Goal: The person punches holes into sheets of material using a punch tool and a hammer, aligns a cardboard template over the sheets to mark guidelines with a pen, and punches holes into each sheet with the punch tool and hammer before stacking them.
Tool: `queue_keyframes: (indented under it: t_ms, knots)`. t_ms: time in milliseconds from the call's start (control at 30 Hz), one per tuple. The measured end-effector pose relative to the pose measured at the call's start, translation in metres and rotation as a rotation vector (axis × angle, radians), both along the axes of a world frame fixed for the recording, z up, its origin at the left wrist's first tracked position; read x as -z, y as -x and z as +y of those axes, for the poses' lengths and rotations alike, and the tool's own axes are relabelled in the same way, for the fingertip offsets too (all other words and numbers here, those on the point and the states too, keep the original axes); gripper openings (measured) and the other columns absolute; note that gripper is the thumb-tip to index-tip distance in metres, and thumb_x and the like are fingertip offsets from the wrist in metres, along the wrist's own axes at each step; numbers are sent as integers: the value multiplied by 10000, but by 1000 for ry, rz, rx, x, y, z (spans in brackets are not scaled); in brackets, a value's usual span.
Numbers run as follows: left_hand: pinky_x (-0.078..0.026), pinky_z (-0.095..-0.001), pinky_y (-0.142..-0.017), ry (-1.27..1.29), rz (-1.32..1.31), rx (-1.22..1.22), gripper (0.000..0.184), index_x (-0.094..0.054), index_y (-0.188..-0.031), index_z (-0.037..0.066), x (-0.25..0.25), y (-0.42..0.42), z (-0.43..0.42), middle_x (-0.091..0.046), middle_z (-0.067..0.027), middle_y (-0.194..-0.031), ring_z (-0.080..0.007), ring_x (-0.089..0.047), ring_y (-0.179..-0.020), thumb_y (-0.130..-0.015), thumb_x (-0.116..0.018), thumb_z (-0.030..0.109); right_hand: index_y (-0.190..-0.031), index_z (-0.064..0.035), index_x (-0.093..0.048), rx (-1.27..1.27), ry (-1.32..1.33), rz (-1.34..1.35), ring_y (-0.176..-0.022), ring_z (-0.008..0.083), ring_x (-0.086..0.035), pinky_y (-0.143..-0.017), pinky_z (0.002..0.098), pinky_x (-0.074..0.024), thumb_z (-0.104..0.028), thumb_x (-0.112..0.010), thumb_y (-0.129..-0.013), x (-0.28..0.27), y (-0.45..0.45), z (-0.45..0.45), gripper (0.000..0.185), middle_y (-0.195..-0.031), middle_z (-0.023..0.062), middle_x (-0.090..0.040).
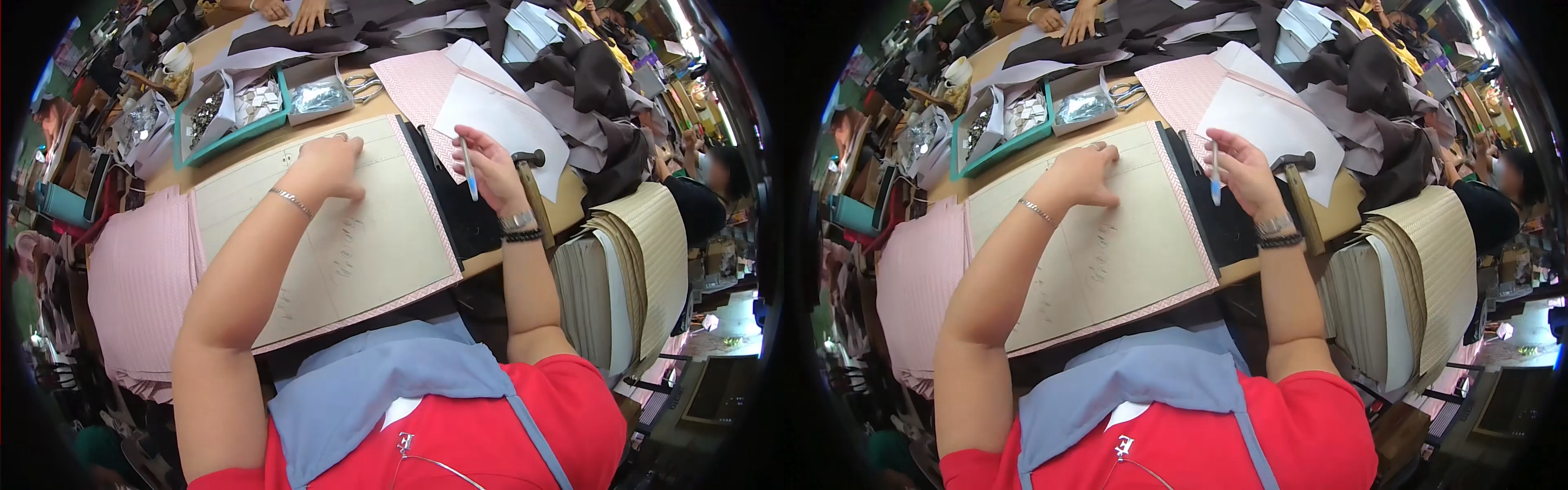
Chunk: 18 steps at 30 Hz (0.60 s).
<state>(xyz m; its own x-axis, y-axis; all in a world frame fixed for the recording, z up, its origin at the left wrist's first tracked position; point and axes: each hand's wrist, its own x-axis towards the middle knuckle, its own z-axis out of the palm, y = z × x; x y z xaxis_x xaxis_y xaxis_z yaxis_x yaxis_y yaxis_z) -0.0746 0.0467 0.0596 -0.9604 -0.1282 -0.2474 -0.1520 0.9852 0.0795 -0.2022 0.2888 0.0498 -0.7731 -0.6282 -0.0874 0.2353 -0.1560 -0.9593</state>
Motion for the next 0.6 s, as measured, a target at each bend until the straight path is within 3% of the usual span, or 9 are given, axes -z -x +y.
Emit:
queue_keyframes:
  t_ms: [33, 133, 233, 333, 433, 533, 600]
  knots:
    - [-506, -512, -837, -26, -63, -41, 855, -511, -1269, 137, -3, 6, 6, -551, -194, -1178, -326, -600, -1048, -566, -768, 552, -1148, 4, -598, 20, 3, 55, -710, 84, -574, -695, 226, -507, -92, -607, -889, 4, 6, -12, 276, -934, 26, -598]
    - [-513, -390, -857, 27, -85, -84, 1062, -416, -1392, 156, -23, 6, 28, -508, -238, -1251, -357, -607, -1028, -503, -767, 620, -1072, 16, -626, 59, 13, 205, -696, 85, -578, -686, 229, -510, -132, -653, -876, 26, 26, -49, 247, -870, 23, -609]
    - [-521, -385, -835, 77, -84, -34, 1194, -356, -1433, 164, -18, 15, 25, -489, -270, -1264, -356, -614, -1013, -441, -784, 672, -1010, 15, -642, 58, -2, 351, -692, 90, -601, -675, 226, -507, -143, -650, -866, 41, 42, -78, 214, -809, 26, -639]
    - [-498, -466, -910, 73, -167, -40, 1240, -320, -1455, 176, -21, 25, 26, -485, -206, -1300, -321, -567, -1121, -427, -807, 671, -951, 11, -656, 90, -97, 566, -671, 116, -631, -647, 244, -509, -172, -644, -842, 50, 49, -98, 214, -751, 50, -670]
    - [-499, -385, -903, 135, -184, 35, 1251, -337, -1449, 179, -24, 31, 27, -509, -202, -1293, -295, -544, -1161, -410, -809, 691, -867, -3, -648, 147, -226, 800, -634, 171, -659, -603, 295, -513, -201, -641, -782, 54, 51, -107, 216, -704, 110, -682]
    - [-521, -373, -829, 153, -115, 83, 1289, -356, -1438, 158, -18, 32, 23, -547, -259, -1186, -340, -620, -1008, -362, -791, 721, -828, -6, -622, 110, -270, 856, -637, 175, -663, -599, 298, -508, -186, -627, -779, 56, 53, -110, 187, -703, 135, -677]
    - [-522, -374, -828, 148, -134, 79, 1294, -349, -1442, 159, -17, 34, 23, -542, -259, -1193, -339, -623, -1006, -362, -792, 719, -814, -7, -612, 115, -244, 883, -614, 179, -653, -588, 298, -502, -187, -625, -777, 56, 52, -111, 184, -677, 141, -663]
